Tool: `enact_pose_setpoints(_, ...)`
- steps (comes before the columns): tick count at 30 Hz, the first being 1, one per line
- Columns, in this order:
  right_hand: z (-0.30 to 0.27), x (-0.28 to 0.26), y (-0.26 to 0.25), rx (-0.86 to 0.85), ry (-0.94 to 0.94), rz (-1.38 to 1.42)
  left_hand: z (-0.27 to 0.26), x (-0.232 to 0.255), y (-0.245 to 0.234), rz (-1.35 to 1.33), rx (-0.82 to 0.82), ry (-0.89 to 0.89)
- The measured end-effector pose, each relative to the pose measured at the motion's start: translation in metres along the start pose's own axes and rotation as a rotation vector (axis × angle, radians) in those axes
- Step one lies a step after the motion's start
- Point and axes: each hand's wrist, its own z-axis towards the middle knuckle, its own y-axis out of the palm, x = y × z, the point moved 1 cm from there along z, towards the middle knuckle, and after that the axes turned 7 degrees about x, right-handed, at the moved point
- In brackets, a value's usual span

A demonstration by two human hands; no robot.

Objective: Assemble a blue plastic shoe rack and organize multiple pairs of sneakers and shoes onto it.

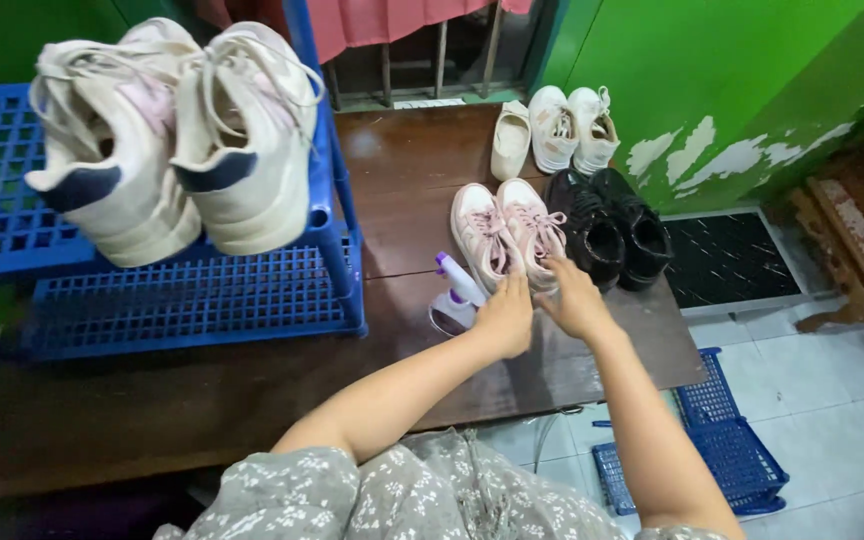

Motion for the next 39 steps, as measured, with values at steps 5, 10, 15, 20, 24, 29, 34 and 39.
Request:
enact_pose_setpoints(5, -0.002, 0.015, 0.025, -0.184, 0.053, -0.254, 0.036, -0.017, 0.046, 0.250, 0.161, -0.178)
enact_pose_setpoints(10, 0.004, 0.023, 0.031, -0.253, 0.093, -0.261, 0.065, -0.053, 0.100, 0.342, 0.083, -0.304)
enact_pose_setpoints(15, 0.004, 0.034, 0.040, -0.164, 0.045, -0.254, 0.080, -0.050, 0.074, 0.455, 0.054, -0.275)
enact_pose_setpoints(20, 0.008, 0.024, 0.021, -0.076, 0.035, -0.185, 0.103, -0.054, 0.076, 0.472, -0.013, -0.234)
enact_pose_setpoints(24, 0.011, 0.008, -0.010, -0.021, 0.056, -0.145, 0.093, -0.028, 0.016, 0.454, 0.172, -0.167)
enact_pose_setpoints(29, 0.018, -0.040, -0.072, 0.213, -0.035, -0.146, 0.055, 0.017, -0.080, 0.289, 0.429, -0.002)
enact_pose_setpoints(34, 0.012, -0.112, -0.157, 0.298, -0.112, -0.119, -0.020, 0.055, -0.177, 0.202, 0.537, 0.179)
enact_pose_setpoints(39, -0.028, -0.185, -0.230, 0.291, -0.148, -0.097, -0.125, 0.078, -0.266, 0.046, 0.523, 0.310)
